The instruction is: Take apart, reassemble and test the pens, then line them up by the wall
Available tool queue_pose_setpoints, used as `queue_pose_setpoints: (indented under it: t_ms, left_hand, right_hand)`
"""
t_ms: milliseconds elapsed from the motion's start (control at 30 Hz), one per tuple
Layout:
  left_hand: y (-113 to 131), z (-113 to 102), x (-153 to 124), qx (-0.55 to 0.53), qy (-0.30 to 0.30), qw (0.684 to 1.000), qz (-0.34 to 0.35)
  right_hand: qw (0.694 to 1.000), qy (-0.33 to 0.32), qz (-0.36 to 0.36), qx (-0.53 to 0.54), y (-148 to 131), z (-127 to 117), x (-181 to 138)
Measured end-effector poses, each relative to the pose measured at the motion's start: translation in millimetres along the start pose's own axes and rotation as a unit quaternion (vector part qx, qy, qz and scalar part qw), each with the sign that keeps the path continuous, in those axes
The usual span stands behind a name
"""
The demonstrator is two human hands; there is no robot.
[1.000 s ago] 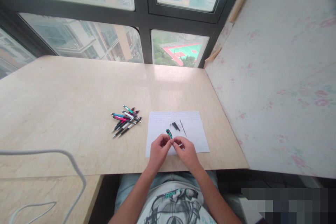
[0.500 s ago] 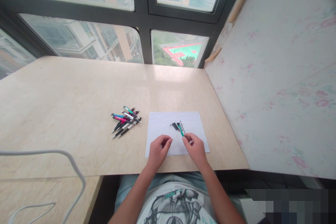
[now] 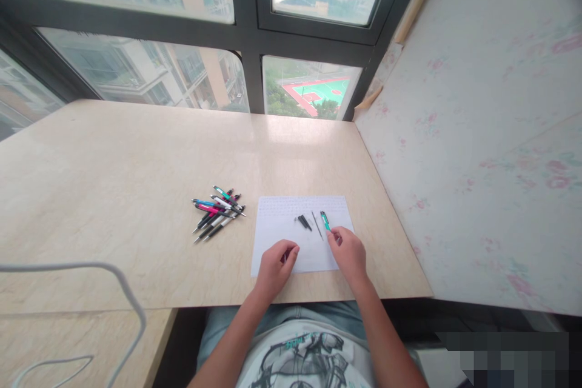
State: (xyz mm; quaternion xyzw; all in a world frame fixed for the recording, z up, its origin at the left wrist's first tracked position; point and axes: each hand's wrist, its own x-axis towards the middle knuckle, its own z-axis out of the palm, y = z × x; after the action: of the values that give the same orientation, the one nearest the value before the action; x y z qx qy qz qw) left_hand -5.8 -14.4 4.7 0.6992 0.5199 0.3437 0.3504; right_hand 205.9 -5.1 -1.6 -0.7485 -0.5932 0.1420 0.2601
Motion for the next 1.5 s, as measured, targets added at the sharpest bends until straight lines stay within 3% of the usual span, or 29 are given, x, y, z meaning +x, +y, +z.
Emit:
queue_pose_setpoints:
  t_ms: [200, 533, 700, 900, 1233, 1500]
  left_hand:
    - [-1.1, -0.3, 0.1, -0.002, -0.008, 1.0, 0.0]
    - [-1.0, -0.6, -1.8, -0.073, 0.042, 0.996, -0.042]
    - [1.0, -0.2, -2.4, -0.15, 0.063, 0.985, -0.061]
    - [0.1, -14.7, 2.5, -0.251, 0.123, 0.955, -0.099]
    - [-29.8, -66.4, -3.7, -0.159, 0.213, 0.953, -0.145]
    - [-41.3, -72.9, -10.4, -0.069, 0.212, 0.964, -0.148]
  right_hand:
    - [1.0, -0.008, -0.017, 0.014, 5.1, 2.3, 0.1]
    - [0.992, 0.111, 0.01, 0.051, 41.6, -14.6, -3.5]
    - [0.986, 0.103, 0.074, 0.107, 57.2, -17.5, -3.4]
    - [0.987, 0.097, 0.07, 0.104, 58.0, -15.0, -5.0]
    - [0.986, 0.099, 0.067, 0.114, 59.7, -15.0, -5.8]
    - [0.986, 0.1, 0.061, 0.121, 57.8, -14.5, -3.7]
